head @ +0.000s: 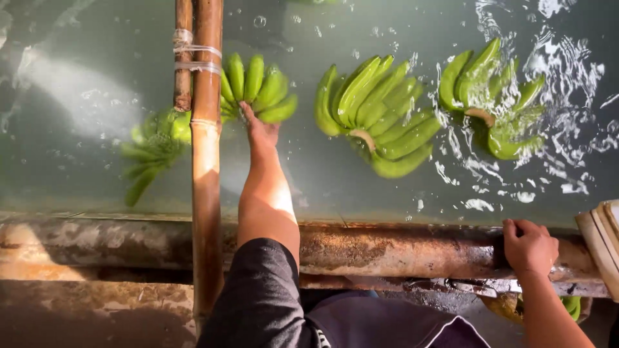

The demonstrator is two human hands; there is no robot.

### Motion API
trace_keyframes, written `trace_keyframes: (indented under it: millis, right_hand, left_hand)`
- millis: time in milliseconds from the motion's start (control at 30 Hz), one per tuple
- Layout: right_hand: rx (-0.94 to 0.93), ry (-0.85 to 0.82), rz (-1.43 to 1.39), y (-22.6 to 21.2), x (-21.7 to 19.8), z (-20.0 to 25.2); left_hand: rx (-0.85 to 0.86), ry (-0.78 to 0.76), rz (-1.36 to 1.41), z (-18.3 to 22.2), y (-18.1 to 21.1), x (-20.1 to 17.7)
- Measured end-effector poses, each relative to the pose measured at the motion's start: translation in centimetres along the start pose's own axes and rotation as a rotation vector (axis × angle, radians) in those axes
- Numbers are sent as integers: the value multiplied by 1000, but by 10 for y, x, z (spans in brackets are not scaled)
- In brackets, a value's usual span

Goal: Sorting and trimming bunches of green bananas in a large water tank.

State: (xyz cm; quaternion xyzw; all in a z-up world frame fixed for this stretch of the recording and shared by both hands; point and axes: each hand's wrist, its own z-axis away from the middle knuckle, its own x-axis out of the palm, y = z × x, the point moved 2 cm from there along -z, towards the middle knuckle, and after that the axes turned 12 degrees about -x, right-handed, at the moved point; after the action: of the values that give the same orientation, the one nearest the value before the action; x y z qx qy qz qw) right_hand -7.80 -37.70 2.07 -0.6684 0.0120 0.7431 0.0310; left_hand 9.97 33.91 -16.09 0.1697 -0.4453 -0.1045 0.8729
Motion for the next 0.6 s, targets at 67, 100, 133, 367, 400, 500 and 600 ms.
trace_keyframes:
  millis: [67,100,133,367,400,500,600]
  right_hand:
    - [-22,9,-17,-1,-2,-3]
    - [-38,15,-35,-2,-3,-1]
    - [-41,9,-36,0,-3,3]
    - [-56,13,-23,6,3,-1]
    - [-36,3,-18,7,3,-2]
    - [-23,-19,-12,9,5,-2]
    - [-29,-2,1,8,7,-3]
  left_hand:
    - [13,14,-5,-2,-4,8]
    - [20,26,-14,0,-5,10]
    - [22,34,-15,0,-12,-1]
    - [-82,-146,-203,54,-33,-20]
    - [-93,-146,-158,64,-35,-27]
    - [-25,-256,78,107,-27,-9]
    - [13,41,259,120,-7,25]
